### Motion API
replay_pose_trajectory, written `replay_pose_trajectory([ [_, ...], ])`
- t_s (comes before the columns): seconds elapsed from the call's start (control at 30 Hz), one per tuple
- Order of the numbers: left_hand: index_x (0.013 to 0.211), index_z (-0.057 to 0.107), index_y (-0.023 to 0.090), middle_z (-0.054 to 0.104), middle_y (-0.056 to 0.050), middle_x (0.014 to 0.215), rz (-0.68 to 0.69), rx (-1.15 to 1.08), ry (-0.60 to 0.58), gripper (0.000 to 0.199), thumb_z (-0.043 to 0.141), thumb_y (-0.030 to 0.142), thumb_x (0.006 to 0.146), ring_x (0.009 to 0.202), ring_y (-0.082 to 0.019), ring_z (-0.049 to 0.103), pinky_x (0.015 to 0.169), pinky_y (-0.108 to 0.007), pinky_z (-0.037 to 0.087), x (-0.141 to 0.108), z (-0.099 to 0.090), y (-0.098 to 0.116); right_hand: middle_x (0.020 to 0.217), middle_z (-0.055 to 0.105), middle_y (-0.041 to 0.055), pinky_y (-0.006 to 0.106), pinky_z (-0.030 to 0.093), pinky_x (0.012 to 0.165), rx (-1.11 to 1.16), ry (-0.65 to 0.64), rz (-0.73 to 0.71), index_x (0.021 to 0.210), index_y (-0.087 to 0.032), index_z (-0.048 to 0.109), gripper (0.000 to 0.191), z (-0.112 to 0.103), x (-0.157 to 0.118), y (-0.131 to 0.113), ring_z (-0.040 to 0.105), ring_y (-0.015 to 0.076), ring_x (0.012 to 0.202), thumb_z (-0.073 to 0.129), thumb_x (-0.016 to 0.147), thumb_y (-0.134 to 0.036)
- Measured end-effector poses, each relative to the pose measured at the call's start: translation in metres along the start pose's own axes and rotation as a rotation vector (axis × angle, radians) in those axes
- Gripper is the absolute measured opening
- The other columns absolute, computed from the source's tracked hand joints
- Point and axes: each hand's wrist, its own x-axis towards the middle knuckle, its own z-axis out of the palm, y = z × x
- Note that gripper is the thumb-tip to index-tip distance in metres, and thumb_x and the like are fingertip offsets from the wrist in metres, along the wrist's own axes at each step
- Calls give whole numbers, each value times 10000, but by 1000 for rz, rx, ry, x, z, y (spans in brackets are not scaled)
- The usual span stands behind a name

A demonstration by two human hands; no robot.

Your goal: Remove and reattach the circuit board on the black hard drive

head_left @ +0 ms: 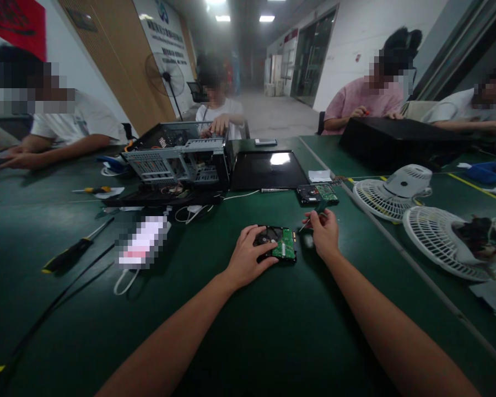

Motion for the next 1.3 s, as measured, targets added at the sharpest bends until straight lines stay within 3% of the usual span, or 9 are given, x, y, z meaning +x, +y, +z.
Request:
replay_pose_trajectory([
  [0.17, 1190, 750, 318, 448, -69, 1500, -13, -14, -9, 338, 773, 416, 868, 1405, -342, 342, 1138, -606, 418, 2, -3, 2, 1004, 722, 28, 342, 575, 711, 27, 2, -29, 1123, -249, 568, 374, -2, 0, 2, 710, 184, 777, 737, 829, -405],
  [0.33, 1211, 738, 325, 442, -68, 1506, -17, -13, -18, 359, 777, 413, 866, 1410, -344, 340, 1133, -613, 423, 2, -2, 0, 958, 709, 37, 380, 583, 771, -65, -100, -46, 1124, -233, 625, 428, -1, 1, 4, 716, 210, 806, 782, 798, -463],
  [0.67, 1229, 724, 325, 427, -66, 1518, -24, -3, -24, 358, 764, 393, 881, 1419, -346, 327, 1129, -626, 426, 2, -1, 2, 894, 717, 39, 347, 566, 698, -103, -145, 21, 1013, -233, 565, 401, 5, -4, -2, 714, 209, 784, 743, 837, -546],
  [0.87, 1226, 725, 323, 418, -67, 1525, -32, -1, -36, 350, 755, 404, 888, 1422, -345, 323, 1126, -623, 425, 2, 0, 0, 943, 736, 42, 349, 570, 725, -97, -157, 10, 1060, -239, 547, 403, 4, -6, -5, 710, 187, 779, 702, 873, -561],
  [1.3, 1241, 723, 335, 450, -70, 1504, -39, -7, -21, 378, 772, 397, 872, 1406, -349, 345, 1123, -628, 431, 2, -1, 2, 916, 749, 33, 364, 584, 716, -42, -87, -5, 1024, -235, 571, 375, 0, -4, 3, 730, 203, 775, 740, 859, -527],
])
